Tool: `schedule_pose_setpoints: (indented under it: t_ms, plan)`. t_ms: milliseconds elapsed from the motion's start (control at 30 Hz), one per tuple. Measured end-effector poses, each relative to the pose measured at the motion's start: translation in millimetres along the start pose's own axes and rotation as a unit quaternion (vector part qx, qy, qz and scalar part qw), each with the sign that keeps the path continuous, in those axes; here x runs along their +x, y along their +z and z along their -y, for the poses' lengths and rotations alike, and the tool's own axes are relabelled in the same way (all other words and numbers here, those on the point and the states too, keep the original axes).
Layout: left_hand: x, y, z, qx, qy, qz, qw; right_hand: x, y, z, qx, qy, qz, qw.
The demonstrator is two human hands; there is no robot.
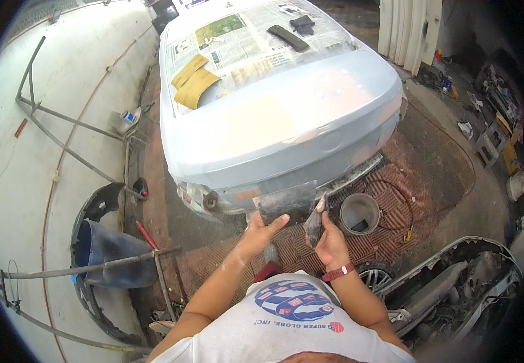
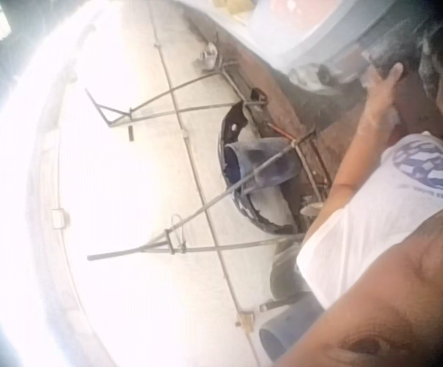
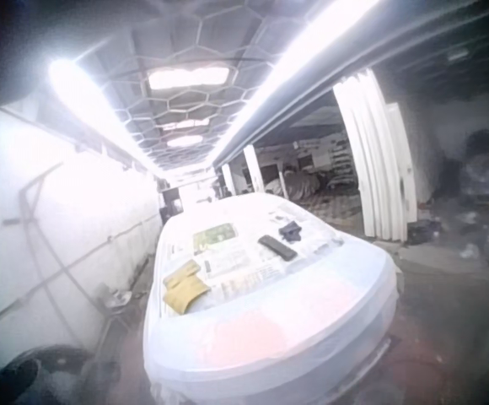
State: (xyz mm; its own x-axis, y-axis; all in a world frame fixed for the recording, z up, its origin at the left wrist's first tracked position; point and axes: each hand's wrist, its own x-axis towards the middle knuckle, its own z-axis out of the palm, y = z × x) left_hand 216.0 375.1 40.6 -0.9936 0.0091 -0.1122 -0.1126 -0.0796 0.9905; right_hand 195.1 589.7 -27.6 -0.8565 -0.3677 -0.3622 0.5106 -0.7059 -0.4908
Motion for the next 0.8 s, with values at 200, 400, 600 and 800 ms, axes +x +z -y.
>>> schedule_pose_setpoints:
  t_ms: [200, 400, 600, 800]
  plan:
    - [-8.5, 8.6, -5.5, 0.3, 0.107, -0.038, 0.947, 3.5, 27.9, 58.9, -0.06, -0.157, 0.023, 0.986]
    - [2.1, 25.7, -10.1, 0.301, -0.012, 0.036, 0.953, 25.9, 5.8, 42.7, -0.388, -0.259, -0.016, 0.884]
    - [-0.9, 33.6, -7.8, 0.279, -0.025, -0.071, 0.957, 41.6, -2.7, 45.9, -0.221, -0.244, -0.081, 0.941]
    - [1.0, 20.4, 0.2, 0.3, -0.065, 0.096, 0.947, 27.5, 14.1, 34.3, -0.423, -0.269, -0.008, 0.865]
